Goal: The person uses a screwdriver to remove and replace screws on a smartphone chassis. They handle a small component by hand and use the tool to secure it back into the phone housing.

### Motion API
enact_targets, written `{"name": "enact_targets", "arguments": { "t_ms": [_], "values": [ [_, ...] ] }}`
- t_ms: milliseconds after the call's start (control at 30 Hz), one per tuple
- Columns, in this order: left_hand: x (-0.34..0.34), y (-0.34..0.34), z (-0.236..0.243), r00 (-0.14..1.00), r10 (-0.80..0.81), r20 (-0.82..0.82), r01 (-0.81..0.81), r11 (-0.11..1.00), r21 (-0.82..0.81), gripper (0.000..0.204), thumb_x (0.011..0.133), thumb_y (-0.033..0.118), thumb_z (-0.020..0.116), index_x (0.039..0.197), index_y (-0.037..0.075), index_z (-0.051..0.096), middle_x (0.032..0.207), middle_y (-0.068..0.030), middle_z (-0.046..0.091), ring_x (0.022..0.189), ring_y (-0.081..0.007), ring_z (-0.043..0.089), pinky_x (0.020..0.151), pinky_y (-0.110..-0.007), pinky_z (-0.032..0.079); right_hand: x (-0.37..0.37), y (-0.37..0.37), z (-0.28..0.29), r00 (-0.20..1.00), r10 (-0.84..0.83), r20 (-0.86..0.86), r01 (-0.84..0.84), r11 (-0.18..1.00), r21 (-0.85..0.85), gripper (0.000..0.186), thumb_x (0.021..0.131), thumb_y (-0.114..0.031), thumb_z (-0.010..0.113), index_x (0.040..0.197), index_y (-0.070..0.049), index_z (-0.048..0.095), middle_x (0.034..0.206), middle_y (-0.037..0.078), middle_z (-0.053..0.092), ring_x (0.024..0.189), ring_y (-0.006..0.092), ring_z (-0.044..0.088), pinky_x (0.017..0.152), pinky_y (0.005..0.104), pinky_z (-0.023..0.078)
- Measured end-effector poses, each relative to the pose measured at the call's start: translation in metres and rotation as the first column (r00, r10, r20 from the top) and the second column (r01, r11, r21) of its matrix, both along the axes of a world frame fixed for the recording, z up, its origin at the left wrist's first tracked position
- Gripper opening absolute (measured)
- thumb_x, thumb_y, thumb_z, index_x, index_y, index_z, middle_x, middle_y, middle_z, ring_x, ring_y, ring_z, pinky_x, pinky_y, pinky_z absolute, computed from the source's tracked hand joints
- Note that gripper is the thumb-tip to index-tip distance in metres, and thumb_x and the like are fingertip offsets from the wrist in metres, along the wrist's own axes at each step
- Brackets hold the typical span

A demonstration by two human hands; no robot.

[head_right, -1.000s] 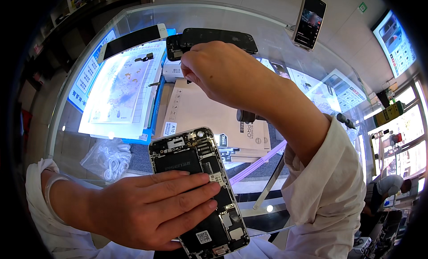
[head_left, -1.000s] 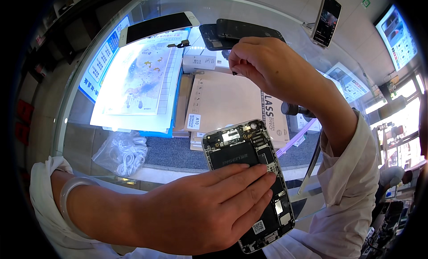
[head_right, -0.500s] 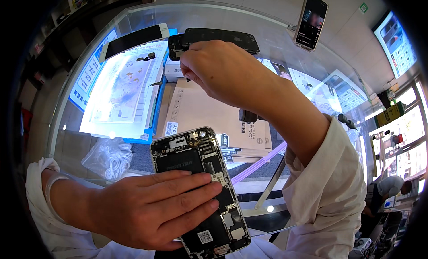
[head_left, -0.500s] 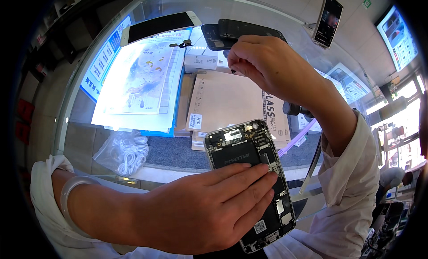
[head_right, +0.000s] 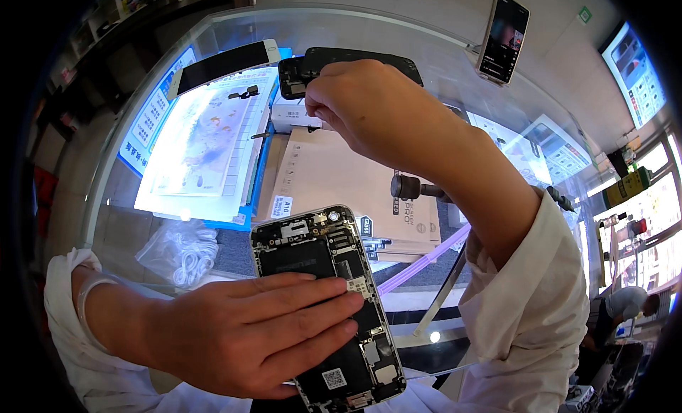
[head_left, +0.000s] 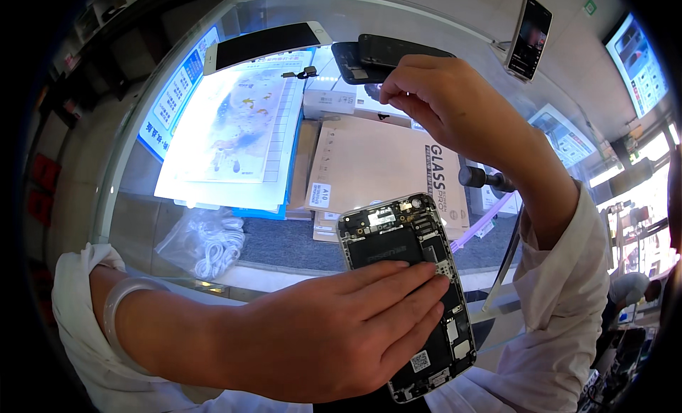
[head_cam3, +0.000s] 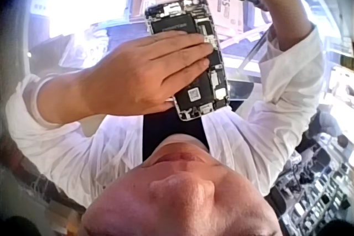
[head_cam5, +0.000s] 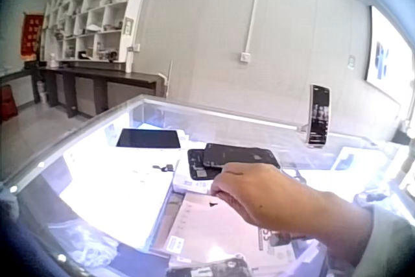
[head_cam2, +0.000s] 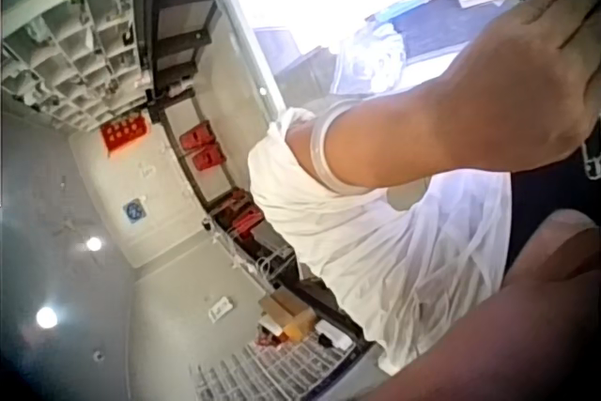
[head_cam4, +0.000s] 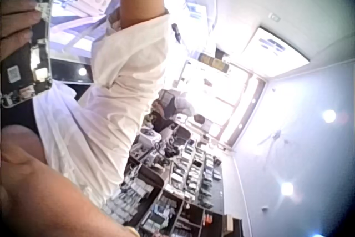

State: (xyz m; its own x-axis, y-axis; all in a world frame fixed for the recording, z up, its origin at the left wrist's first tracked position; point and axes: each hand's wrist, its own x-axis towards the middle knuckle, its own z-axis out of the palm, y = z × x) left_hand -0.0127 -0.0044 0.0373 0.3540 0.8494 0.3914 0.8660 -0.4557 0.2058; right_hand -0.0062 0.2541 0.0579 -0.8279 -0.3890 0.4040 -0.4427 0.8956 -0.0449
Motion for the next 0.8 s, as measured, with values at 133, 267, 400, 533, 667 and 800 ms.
{"name": "enact_targets", "arguments": {
  "t_ms": [133, 267, 400, 533, 667, 800],
  "values": [
    [-0.0003, -0.0010, -0.0010, 1.000, -0.005, -0.003, 0.005, 1.000, -0.013, 0.051, 0.091, 0.033, 0.060, 0.123, -0.005, 0.064, 0.135, -0.0231, 0.060, 0.126, -0.0337, 0.059, 0.101, -0.040, 0.052, 0.0031, 0.0020, 0.0053, 0.998, -0.008, 0.066, 0.007, 1.000, 0.012, 0.008, 0.088, -0.002, 0.070, 0.096, -0.001, 0.068, 0.090, 0.011, 0.068, 0.074, 0.0229, 0.068, 0.062, 0.0317, 0.054],
    [-0.0002, -0.0012, -0.0006, 1.000, -0.005, 0.018, 0.006, 0.999, -0.032, 0.051, 0.090, 0.034, 0.060, 0.123, -0.005, 0.064, 0.135, -0.0231, 0.060, 0.125, -0.0337, 0.059, 0.101, -0.040, 0.052, 0.0038, 0.0002, 0.0035, 0.995, -0.022, 0.093, 0.022, 1.000, 0.002, 0.009, 0.088, -0.004, 0.071, 0.096, -0.001, 0.070, 0.090, 0.011, 0.068, 0.075, 0.0212, 0.068, 0.062, 0.0299, 0.055],
    [0.0007, -0.0010, -0.0012, 1.000, 0.002, 0.001, -0.002, 1.000, -0.016, 0.051, 0.090, 0.033, 0.061, 0.123, -0.005, 0.064, 0.135, -0.0231, 0.060, 0.126, -0.0336, 0.059, 0.102, -0.040, 0.052, 0.0028, -0.0014, 0.0001, 0.997, -0.008, 0.081, 0.009, 1.000, -0.021, 0.010, 0.087, -0.004, 0.072, 0.097, -0.001, 0.070, 0.089, 0.010, 0.068, 0.074, 0.0209, 0.068, 0.061, 0.0301, 0.055],
    [0.0011, -0.0008, -0.0019, 1.000, 0.003, 0.002, -0.003, 1.000, -0.009, 0.050, 0.090, 0.033, 0.061, 0.122, -0.005, 0.065, 0.135, -0.0232, 0.060, 0.125, -0.0336, 0.059, 0.102, -0.040, 0.052, 0.0011, -0.0010, -0.0002, 0.997, 0.010, 0.080, -0.008, 1.000, -0.024, 0.010, 0.087, -0.004, 0.072, 0.096, -0.002, 0.070, 0.089, 0.010, 0.069, 0.073, 0.0209, 0.068, 0.061, 0.0302, 0.055],
    [0.0011, -0.0007, -0.0016, 1.000, 0.004, 0.015, -0.004, 1.000, -0.016, 0.050, 0.090, 0.033, 0.061, 0.122, -0.005, 0.065, 0.134, -0.0232, 0.060, 0.125, -0.0336, 0.059, 0.101, -0.041, 0.052, -0.0001, -0.0009, -0.0013, 0.999, 0.032, 0.044, -0.032, 0.999, -0.007, 0.008, 0.087, -0.003, 0.072, 0.094, -0.001, 0.071, 0.088, 0.010, 0.069, 0.073, 0.0214, 0.068, 0.062, 0.0301, 0.054],
    [0.0013, -0.0008, -0.0018, 1.000, 0.005, -0.001, -0.005, 1.000, -0.005, 0.050, 0.090, 0.034, 0.061, 0.122, -0.005, 0.065, 0.134, -0.0231, 0.060, 0.125, -0.0338, 0.059, 0.101, -0.041, 0.052, -0.0008, -0.0011, -0.0033, 0.999, 0.038, 0.020, -0.038, 0.999, -0.019, 0.006, 0.086, -0.002, 0.072, 0.092, 0.000, 0.071, 0.087, 0.010, 0.069, 0.071, 0.0226, 0.067, 0.062, 0.0306, 0.054]
  ]
}}
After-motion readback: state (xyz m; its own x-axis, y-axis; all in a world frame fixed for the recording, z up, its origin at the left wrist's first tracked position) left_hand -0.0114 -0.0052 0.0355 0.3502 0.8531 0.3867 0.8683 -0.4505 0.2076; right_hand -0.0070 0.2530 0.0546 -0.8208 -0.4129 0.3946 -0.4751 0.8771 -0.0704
